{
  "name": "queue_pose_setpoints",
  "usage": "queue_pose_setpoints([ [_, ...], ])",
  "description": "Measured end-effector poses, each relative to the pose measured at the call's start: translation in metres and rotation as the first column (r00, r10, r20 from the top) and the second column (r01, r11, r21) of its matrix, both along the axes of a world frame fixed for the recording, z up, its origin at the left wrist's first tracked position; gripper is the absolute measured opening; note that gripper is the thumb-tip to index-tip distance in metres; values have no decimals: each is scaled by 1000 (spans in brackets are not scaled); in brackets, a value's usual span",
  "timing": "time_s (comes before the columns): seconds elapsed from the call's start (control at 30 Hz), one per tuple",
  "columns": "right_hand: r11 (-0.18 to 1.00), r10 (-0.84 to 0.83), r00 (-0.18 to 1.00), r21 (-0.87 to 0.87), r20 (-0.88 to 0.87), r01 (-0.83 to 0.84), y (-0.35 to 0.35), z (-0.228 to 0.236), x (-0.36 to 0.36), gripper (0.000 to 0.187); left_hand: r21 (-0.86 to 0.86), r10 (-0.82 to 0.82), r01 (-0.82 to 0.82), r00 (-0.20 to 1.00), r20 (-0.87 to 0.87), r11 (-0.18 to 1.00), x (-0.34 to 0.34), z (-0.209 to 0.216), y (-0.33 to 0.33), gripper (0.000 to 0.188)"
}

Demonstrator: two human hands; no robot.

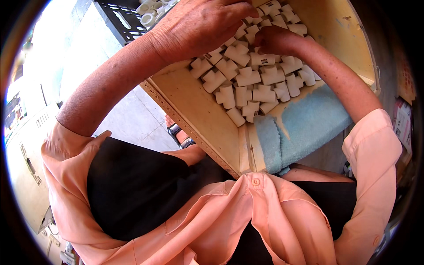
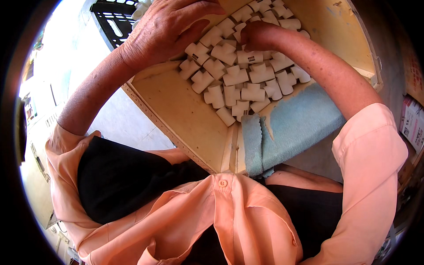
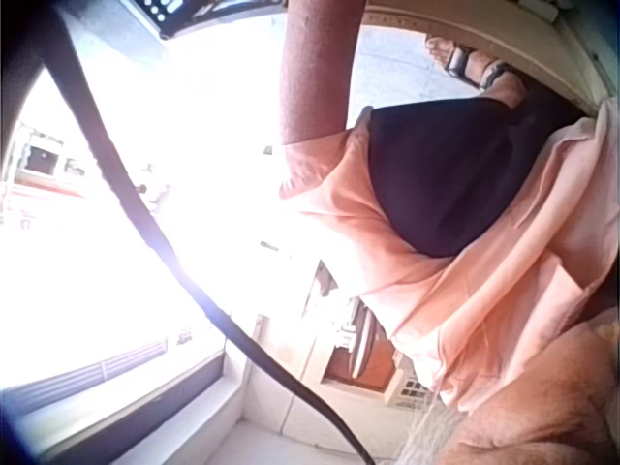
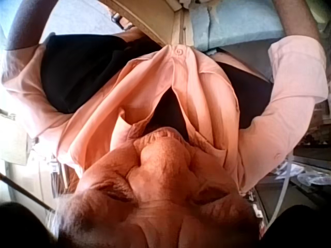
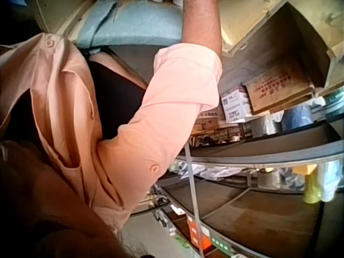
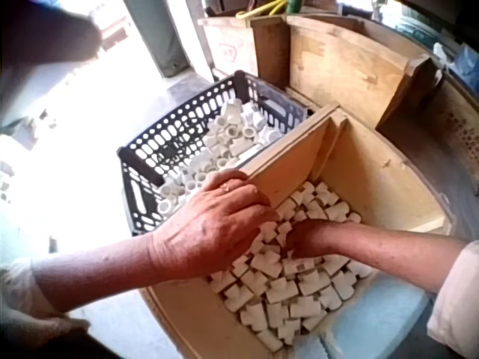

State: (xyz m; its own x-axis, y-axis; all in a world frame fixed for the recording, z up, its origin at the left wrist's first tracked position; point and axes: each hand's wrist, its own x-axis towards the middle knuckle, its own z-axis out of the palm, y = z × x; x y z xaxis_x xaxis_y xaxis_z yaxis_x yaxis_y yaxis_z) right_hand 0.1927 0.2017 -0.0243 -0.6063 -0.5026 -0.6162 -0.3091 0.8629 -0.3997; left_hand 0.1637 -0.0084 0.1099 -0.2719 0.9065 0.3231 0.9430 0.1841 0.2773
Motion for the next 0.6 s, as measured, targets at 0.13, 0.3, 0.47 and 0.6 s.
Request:
queue_pose_setpoints([
  [0.13,998,-24,998,-57,59,27,-2,4,0,21,23,-7,7,1000,-3,1000,-2,-7,-2,31],
  [0.3,990,-65,993,-120,102,77,0,2,3,14,-5,-1,1,1000,-3,1000,-1,-5,0,31],
  [0.47,996,-52,996,-68,77,57,-2,6,-1,14,-23,1,-1,1000,-7,1000,-3,-8,-3,32],
  [0.6,989,-110,993,-98,-33,106,4,4,-4,13,48,-41,34,986,160,998,-5,-5,-5,35],
])
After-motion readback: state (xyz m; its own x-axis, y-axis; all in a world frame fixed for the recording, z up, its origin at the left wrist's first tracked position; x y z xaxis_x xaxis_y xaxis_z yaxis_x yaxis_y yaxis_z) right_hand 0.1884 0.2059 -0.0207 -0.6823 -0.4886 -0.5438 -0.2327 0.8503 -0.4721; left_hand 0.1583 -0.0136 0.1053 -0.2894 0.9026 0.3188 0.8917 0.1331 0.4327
